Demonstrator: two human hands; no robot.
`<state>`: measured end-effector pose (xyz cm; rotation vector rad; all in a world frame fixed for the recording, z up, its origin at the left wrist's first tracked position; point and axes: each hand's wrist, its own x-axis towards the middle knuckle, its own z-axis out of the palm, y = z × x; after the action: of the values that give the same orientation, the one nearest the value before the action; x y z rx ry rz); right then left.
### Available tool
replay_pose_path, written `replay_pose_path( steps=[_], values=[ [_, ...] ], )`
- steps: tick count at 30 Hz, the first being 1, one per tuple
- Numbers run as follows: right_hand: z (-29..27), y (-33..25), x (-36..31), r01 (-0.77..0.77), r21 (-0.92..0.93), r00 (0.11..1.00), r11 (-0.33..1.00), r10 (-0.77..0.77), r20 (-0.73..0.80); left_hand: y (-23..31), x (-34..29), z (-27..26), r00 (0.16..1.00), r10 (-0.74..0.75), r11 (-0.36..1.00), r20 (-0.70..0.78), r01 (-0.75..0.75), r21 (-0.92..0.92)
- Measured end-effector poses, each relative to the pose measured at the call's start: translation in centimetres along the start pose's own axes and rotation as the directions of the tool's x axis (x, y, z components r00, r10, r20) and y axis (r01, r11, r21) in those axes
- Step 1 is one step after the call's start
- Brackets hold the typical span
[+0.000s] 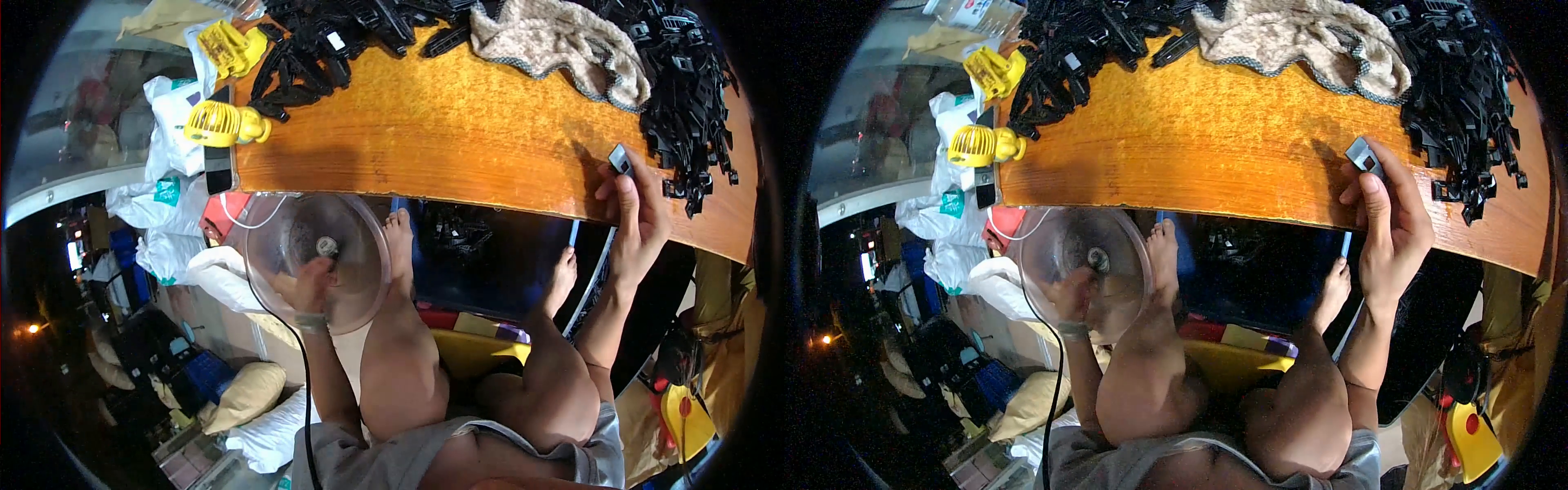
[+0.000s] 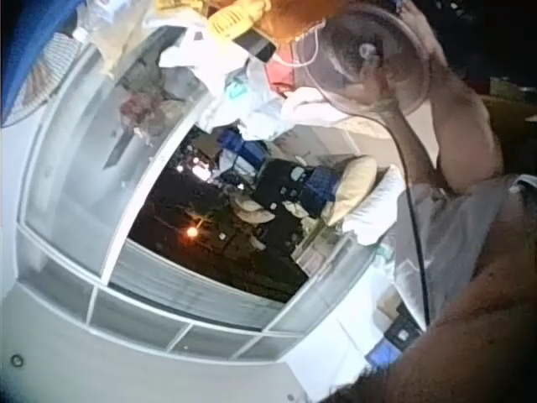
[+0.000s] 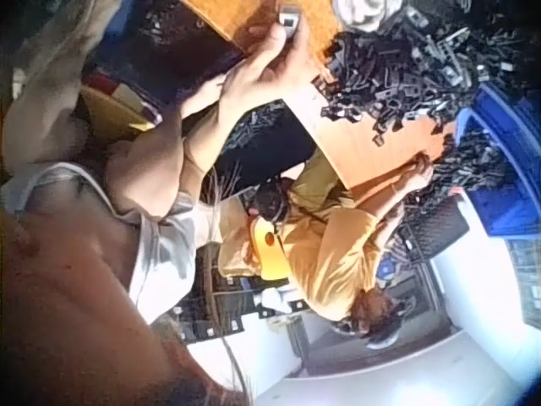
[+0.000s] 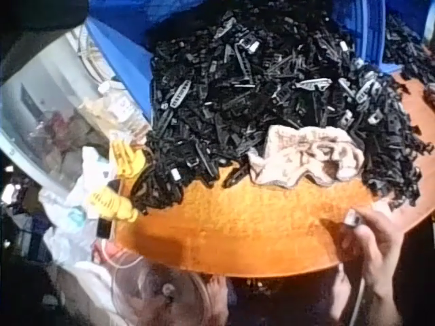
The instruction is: The person assembles black plastic components by picking up plastic parts from a table, snapping smaller plastic pieces onto them by hand, and placing the assembled pieces into a container below.
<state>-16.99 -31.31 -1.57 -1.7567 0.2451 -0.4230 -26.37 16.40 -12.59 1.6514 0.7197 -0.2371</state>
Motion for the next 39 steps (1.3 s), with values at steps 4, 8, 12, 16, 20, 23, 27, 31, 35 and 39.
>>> replay_pose_path(
  steps=[4, 8, 12, 16, 20, 23, 27, 31, 35, 39],
  values=[
    [0.7, 0.3, 0.5, 0.308, -0.308, 0.951, 0.900, -0.295, 0.089, -2.8, 0.1, -0.2, 0.957, -0.096, 0.702, -0.272, 0.259, 0.663],
    [0.0, 0.2, 0.0, 0.140, -0.246, 0.990, 0.959, -0.142, 0.009, 5.3, -3.1, 7.6, 0.876, 0.478, 0.849, 0.059, -0.478, 0.225],
    [0.3, -0.2, -0.4, 0.046, -0.102, 0.997, 0.994, -0.039, 0.069, 15.5, -5.6, 17.1, 0.397, 0.883, 0.279, 0.252, -0.874, 0.399],
    [2.5, -1.6, -0.3, 0.262, -0.090, 0.918, 0.961, -0.220, 0.331, 18.4, -3.8, 20.8, 0.288, 0.866, 0.140, 0.408, -0.925, 0.354],
    [2.6, -1.6, 0.4, 0.357, -0.181, 0.881, 0.916, -0.266, 0.392, 18.8, -2.7, 22.1, 0.262, 0.832, 0.132, 0.489, -0.950, 0.284],
    [2.8, -1.6, 0.7, 0.337, -0.190, 0.884, 0.922, -0.240, 0.402, 19.1, -2.6, 22.4, 0.251, 0.821, 0.129, 0.513, -0.956, 0.262],
    [3.8, -2.1, 1.4, 0.480, -0.269, 0.830, 0.835, -0.332, 0.448, 19.6, -2.3, 22.2, 0.253, 0.806, 0.135, 0.536, -0.959, 0.250],
    [4.6, -2.3, 1.4, 0.513, -0.170, 0.792, 0.841, -0.388, 0.472, 19.8, -2.4, 22.4, 0.210, 0.819, 0.099, 0.534, -0.968, 0.229],
    [4.3, -1.8, 0.9, 0.488, -0.181, 0.811, 0.854, -0.366, 0.457, 19.8, -2.2, 21.9, 0.216, 0.793, 0.148, 0.570, -0.975, 0.164],
    [1.8, -3.1, 0.1, 0.419, -0.175, 0.767, 0.891, -0.244, 0.593, 21.0, -1.1, 19.6, 0.237, 0.881, 0.184, 0.410, -0.969, 0.166]
  ],
)
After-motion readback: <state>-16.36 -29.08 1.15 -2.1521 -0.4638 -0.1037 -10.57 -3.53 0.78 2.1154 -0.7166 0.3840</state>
